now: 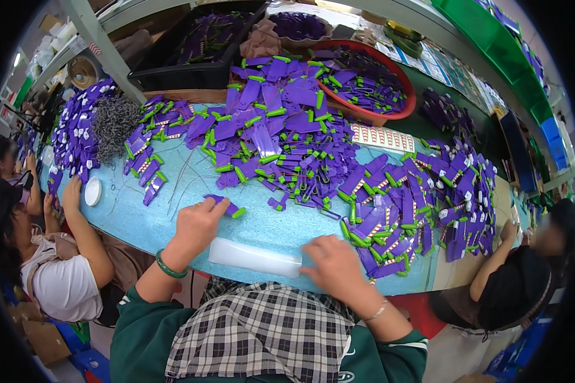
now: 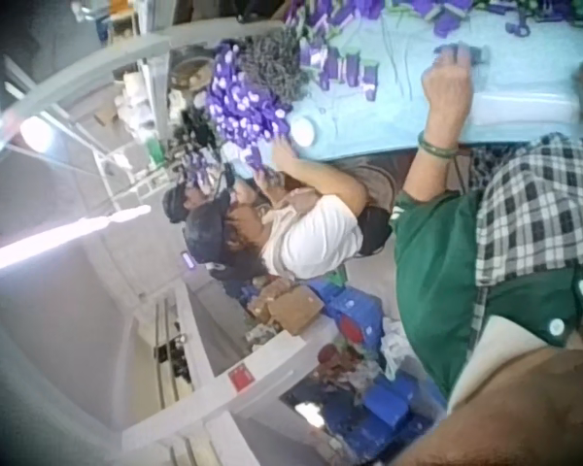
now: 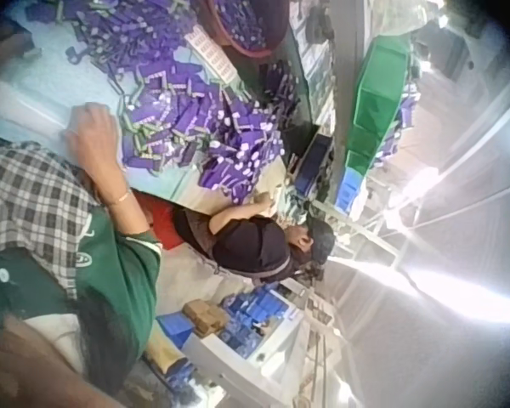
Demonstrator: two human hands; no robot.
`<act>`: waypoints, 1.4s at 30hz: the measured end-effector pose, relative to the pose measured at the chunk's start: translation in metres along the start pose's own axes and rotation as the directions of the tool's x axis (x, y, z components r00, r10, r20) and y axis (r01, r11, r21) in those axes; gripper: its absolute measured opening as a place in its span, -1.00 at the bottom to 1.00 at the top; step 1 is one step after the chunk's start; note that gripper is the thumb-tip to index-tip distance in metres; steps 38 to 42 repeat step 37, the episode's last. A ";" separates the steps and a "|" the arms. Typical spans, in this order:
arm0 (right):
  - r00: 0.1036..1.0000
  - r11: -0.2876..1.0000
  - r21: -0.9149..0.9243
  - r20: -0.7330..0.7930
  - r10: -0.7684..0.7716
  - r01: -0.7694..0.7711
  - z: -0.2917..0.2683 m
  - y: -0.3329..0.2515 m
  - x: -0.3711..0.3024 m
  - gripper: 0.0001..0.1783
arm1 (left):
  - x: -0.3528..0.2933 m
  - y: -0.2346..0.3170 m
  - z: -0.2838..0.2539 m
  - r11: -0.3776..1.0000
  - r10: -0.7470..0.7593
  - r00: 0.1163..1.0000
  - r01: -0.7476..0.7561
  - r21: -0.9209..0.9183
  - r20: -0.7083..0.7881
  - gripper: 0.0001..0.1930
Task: The person sits at a table in a workshop and assembles small purple and green plastic components by hand. They repeatedly pick up a purple piece, insert a green piece into it, and place the finished unit on the table. The workspace is filled with piles of these parts.
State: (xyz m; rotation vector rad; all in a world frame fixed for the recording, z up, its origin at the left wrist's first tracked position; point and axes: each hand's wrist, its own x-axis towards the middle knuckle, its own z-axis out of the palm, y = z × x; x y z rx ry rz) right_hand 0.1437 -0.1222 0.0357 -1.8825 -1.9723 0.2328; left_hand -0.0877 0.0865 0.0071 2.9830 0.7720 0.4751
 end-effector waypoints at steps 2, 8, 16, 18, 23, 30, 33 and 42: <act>0.999 1.000 0.006 -0.022 -0.029 0.029 0.023 -0.012 -0.001 -0.60 | 0.008 0.002 -0.015 0.959 -0.092 0.990 0.058 -0.279 -0.111 -0.73; 0.973 0.921 0.335 -0.047 0.227 -0.199 0.043 0.004 -0.044 -0.86 | 0.005 0.009 -0.041 -0.154 -0.247 0.964 0.061 -0.986 0.098 -0.69; 0.559 -0.165 0.799 0.535 0.634 -0.579 0.025 0.040 -0.268 -0.80 | -0.016 0.001 -0.005 -0.210 -0.446 0.862 0.162 -0.964 0.242 -0.56; 0.423 -0.444 0.792 0.603 0.677 -0.419 0.068 0.030 -0.375 -0.79 | -0.028 -0.019 0.001 -0.185 -0.493 0.849 0.113 -0.976 0.192 -0.64; 0.008 -0.786 0.610 0.790 0.612 -0.098 0.169 -0.092 -0.569 -0.82 | -0.081 -0.112 0.008 -0.111 -0.356 0.816 0.447 -0.888 0.456 -0.89; -0.445 -0.647 0.251 0.548 0.708 -0.720 0.199 -0.033 -0.492 -0.40 | -0.028 -0.077 0.001 0.134 -0.462 0.701 0.660 -0.739 0.543 -0.86; -0.051 -0.114 0.082 0.547 0.836 -0.990 0.119 0.051 -0.393 -0.35 | 0.011 -0.048 0.013 0.146 -0.415 0.759 0.600 -0.787 0.502 -0.82; 0.394 0.140 0.373 0.794 0.464 -0.917 -0.035 0.085 -0.234 -0.43 | 0.049 -0.038 0.021 0.258 -0.352 0.849 0.492 -0.831 0.393 -0.84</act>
